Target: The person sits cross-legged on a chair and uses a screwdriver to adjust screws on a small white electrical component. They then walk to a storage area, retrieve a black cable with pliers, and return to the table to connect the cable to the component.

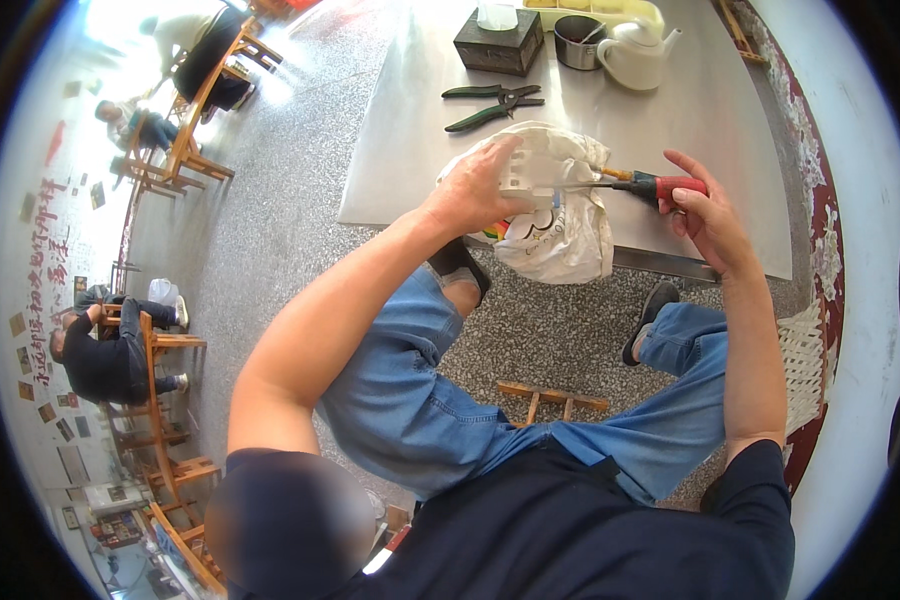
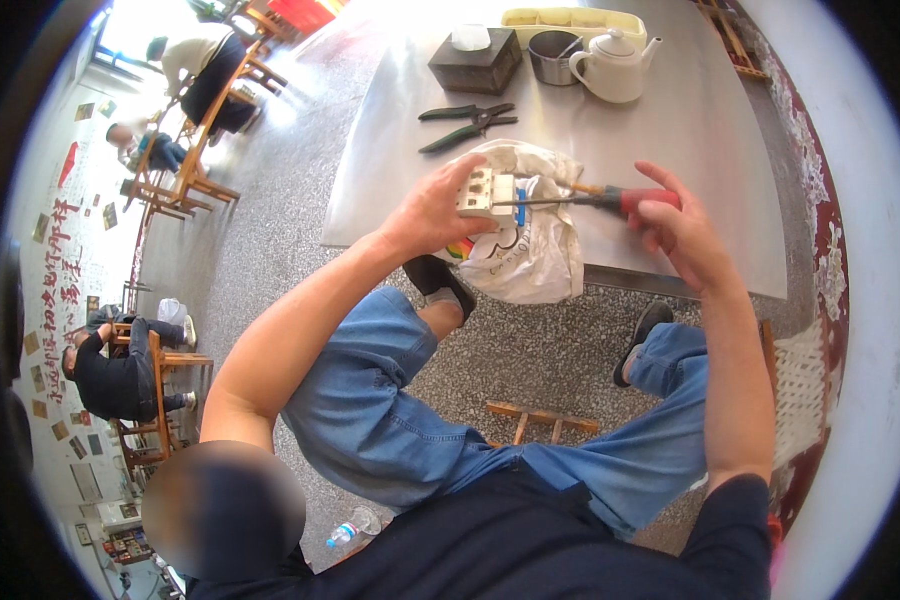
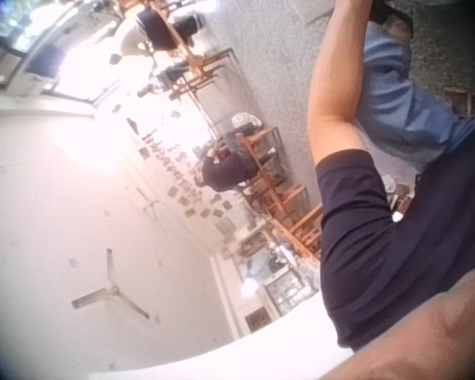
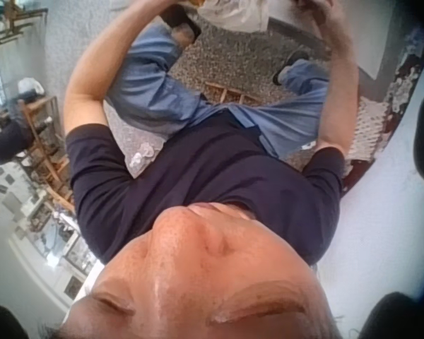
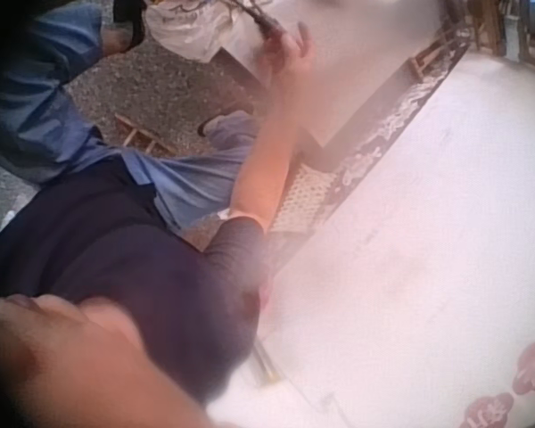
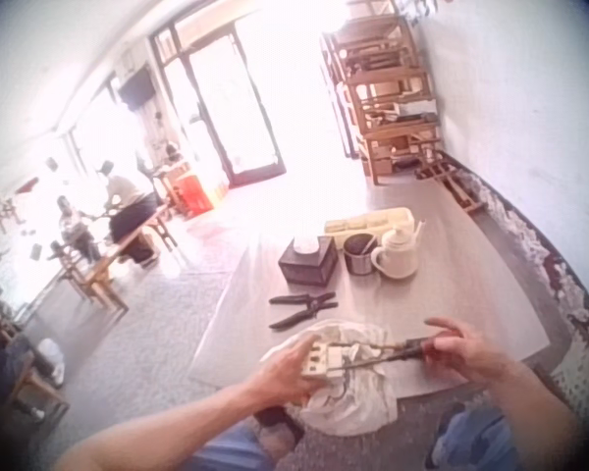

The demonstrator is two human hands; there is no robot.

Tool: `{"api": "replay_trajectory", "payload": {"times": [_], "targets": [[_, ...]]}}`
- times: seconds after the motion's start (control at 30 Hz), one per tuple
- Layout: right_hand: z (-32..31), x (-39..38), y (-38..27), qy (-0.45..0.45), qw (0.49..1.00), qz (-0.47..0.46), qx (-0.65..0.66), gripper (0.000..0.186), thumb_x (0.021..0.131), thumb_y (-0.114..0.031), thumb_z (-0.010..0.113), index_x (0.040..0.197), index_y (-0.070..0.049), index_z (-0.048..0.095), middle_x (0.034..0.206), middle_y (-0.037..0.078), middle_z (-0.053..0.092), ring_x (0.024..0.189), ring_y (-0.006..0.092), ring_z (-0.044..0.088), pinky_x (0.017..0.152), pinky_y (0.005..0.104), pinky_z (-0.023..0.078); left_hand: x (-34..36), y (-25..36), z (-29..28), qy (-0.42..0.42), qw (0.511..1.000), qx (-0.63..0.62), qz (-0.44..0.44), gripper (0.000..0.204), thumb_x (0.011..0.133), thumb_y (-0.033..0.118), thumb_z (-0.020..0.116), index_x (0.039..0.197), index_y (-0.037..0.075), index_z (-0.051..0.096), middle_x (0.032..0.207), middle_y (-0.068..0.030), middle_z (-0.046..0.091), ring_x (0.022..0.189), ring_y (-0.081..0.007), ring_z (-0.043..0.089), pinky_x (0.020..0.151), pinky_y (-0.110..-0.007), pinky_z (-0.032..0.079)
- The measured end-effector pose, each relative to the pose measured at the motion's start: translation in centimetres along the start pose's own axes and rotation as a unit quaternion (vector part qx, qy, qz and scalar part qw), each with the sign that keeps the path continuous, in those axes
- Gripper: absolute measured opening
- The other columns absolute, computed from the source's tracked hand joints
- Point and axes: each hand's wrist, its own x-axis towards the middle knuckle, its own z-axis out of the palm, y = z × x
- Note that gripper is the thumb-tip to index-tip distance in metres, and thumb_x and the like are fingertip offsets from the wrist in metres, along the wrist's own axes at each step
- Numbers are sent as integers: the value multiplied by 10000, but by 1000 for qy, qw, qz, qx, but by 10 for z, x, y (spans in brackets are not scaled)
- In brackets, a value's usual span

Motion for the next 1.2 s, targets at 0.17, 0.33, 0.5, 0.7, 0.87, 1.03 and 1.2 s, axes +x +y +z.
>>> {"api": "replay_trajectory", "payload": {"times": [0.17,0.33,0.5,0.7,0.87,1.03,1.2], "targets": [[0,5,-1,17,997,63,-27,606,970,-261,632,1486,-21,421,1005,89,683,748,111,633,543,224,465,1,-3,0,-5,1000,-10,0,767,718,251,874,1353,37,501,1285,-215,606,1229,-367,570,1048,-425,460],[8,1,-3,36,998,45,-2,597,980,-264,624,1483,-17,421,998,87,679,699,96,621,494,204,437,2,-2,1,-7,1000,-15,-1,718,710,296,862,1296,37,539,1290,-205,598,1233,-371,559,1040,-437,460],[-5,4,-3,-4,993,110,-46,629,941,-238,669,1478,-9,435,1006,74,661,788,100,607,610,218,474,0,-3,-3,-22,1000,-6,0,769,735,252,836,1394,54,492,1324,-207,591,1226,-357,577,1046,-428,465],[6,1,-3,15,1000,-12,-14,493,1036,-300,561,1422,-2,493,1008,73,661,803,95,579,669,237,473,-7,-10,-14,-80,982,-157,-65,882,772,98,793,1531,68,344,1246,-184,641,1069,-245,672,953,-355,536],[-7,10,2,15,996,87,26,463,1025,-280,589,1388,-1,523,1011,65,665,824,94,579,714,232,489,-5,-11,-11,-79,975,-197,-63,748,785,45,780,1444,50,427,1162,-146,683,1084,-221,667,963,-345,530],[5,5,2,40,998,10,-52,476,1031,-312,592,1388,-6,523,986,59,681,736,105,590,670,250,509,-5,-12,-15,-108,968,-196,-112,753,798,17,801,1454,48,434,1234,-135,664,1184,-205,628,1031,-343,506],[12,9,1,57,998,3,37,492,997,-281,633,1392,-9,526,967,54,688,711,88,589,614,230,496,-3,-10,-14,-107,972,-175,-118,743,787,56,812,1437,50,452,1202,-137,674,1136,-213,648,1009,-344,513]]}}
